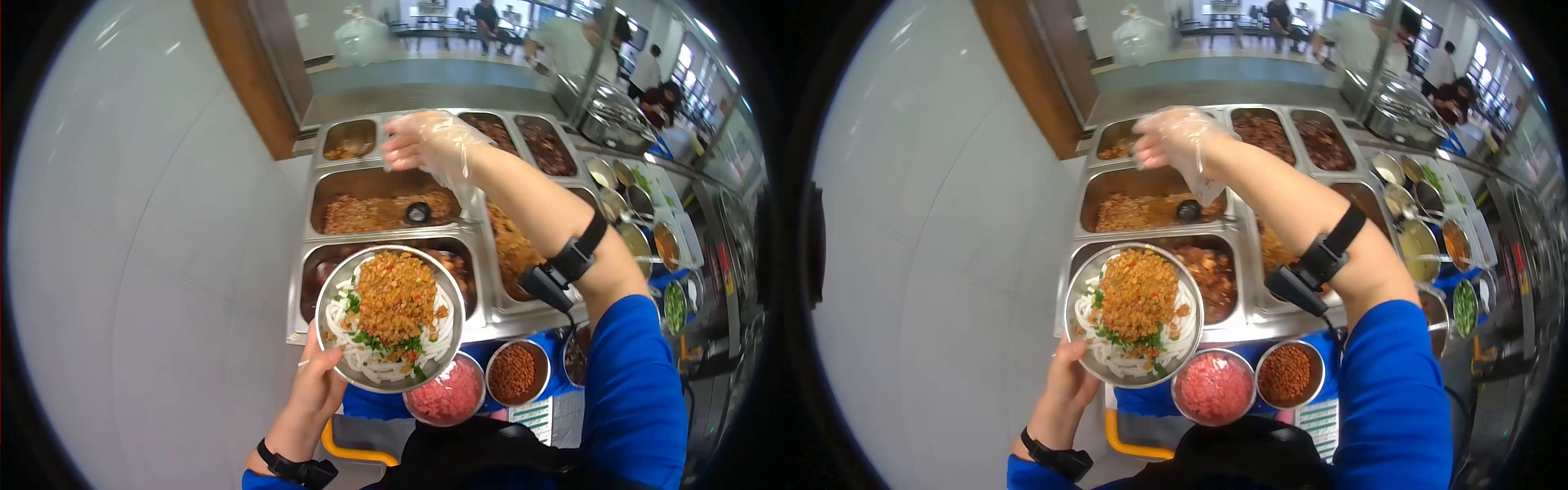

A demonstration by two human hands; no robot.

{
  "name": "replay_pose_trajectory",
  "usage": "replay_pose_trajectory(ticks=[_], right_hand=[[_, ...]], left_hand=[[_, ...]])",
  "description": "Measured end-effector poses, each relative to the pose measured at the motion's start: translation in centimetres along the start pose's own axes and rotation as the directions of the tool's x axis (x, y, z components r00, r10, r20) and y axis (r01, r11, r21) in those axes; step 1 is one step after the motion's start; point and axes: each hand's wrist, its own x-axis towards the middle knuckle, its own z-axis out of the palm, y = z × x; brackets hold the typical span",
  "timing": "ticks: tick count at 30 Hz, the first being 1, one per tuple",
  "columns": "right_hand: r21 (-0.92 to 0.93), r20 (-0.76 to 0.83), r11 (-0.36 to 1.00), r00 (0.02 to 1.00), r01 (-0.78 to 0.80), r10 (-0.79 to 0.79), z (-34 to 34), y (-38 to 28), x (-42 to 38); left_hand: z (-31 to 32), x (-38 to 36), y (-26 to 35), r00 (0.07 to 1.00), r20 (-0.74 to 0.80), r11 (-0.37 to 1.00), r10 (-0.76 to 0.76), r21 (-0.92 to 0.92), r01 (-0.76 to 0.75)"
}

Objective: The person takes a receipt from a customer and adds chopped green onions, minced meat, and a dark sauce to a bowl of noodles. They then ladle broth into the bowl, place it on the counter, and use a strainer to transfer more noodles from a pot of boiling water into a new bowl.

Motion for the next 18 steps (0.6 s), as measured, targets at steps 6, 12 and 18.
replay_pose_trajectory(ticks=[6, 12, 18], right_hand=[[-0.597, 0.161, 0.774, 0.977, 0.21, -0.141, -4.3, -0.9, -20.0], [-0.716, 0.12, 0.675, 0.984, 0.178, -0.133, -10.5, 4.2, -41.9], [-0.583, -0.149, 0.783, 0.919, 0.216, -0.365, -19.2, 3.4, -62.5]], left_hand=[[3.2, -1.1, -8.7, 0.989, 0.095, 0.994, -0.112, 0.008, 0.111], [13.7, -4.0, -20.3, 0.961, 0.186, 0.978, -0.207, 0.077, 0.196], [28.4, -9.0, -30.7, 0.892, 0.3, 0.939, -0.337, 0.039, 0.342]])
